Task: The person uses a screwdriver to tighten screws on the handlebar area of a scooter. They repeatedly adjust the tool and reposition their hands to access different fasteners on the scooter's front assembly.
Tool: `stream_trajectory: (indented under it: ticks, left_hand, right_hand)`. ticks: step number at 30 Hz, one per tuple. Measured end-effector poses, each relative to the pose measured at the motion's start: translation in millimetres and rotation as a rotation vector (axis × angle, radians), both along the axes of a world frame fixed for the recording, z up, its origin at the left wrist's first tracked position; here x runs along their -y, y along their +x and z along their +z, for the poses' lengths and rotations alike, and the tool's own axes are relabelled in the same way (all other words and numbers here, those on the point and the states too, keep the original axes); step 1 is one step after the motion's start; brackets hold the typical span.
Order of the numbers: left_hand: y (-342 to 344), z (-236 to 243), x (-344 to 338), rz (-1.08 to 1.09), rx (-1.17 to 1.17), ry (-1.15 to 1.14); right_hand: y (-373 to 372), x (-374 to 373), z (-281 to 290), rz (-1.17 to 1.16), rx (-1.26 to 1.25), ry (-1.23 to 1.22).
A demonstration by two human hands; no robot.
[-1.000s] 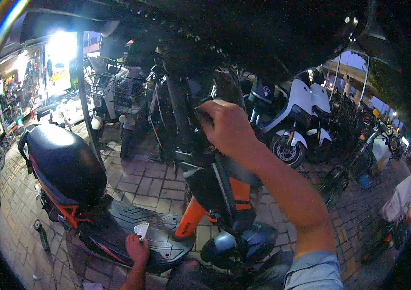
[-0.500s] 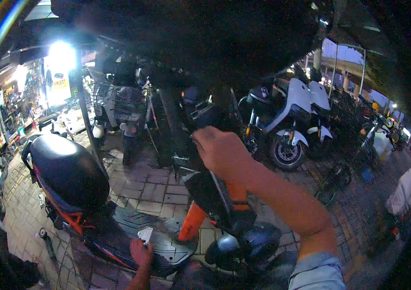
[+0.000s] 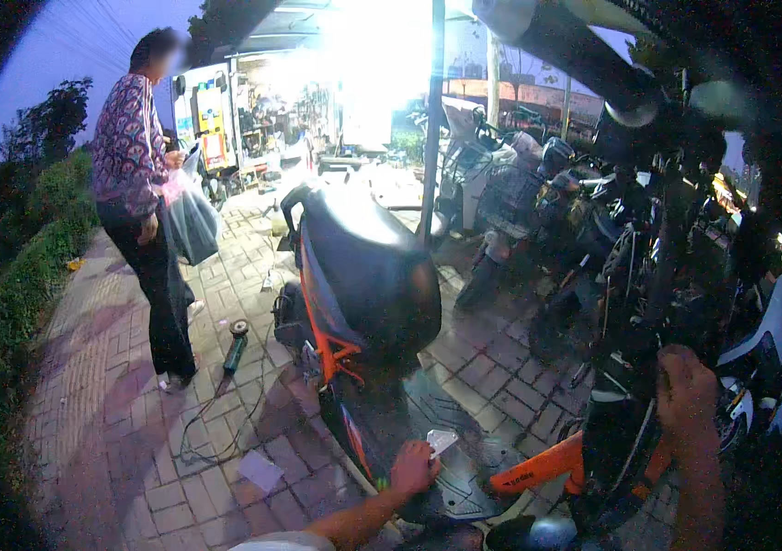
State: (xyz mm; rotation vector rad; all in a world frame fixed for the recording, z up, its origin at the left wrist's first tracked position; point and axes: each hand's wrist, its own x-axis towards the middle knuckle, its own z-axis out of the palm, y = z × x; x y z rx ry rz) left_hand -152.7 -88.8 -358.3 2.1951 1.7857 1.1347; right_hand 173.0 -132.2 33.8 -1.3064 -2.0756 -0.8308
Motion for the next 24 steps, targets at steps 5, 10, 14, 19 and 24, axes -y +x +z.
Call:
stream_trajectory:
  ticks: [5,10,14,19,24]
  left_hand:
    - [-2.0,-14.2,-7.2,0.01,0.003,0.02]
    - [5.3,-21.5,-8.7,-0.029,0.035,0.038]
    - [-1.1,-15.4,-6.1,0.022,0.043,0.051]
    - [-4.6,-16.9,-7.8,-0.005,0.051,0.009]
    - [-11.1,-14.5,-3.9,-0.017,0.1,0.095]
  right_hand:
    - [-6.1,-2.9,8.5,0.05,-0.124,-0.059]
    - [-7.3,2.9,13.1,-0.014,-0.209,-0.006]
    - [-10.3,-18.8,29.4,-0.058,-0.455,-0.058]
    - [-21.7,-22.6,48.9,-0.214,-0.349,-0.057]
    - [-40.7,-8.9,49.5,-0.086,-0.277,-0.01]
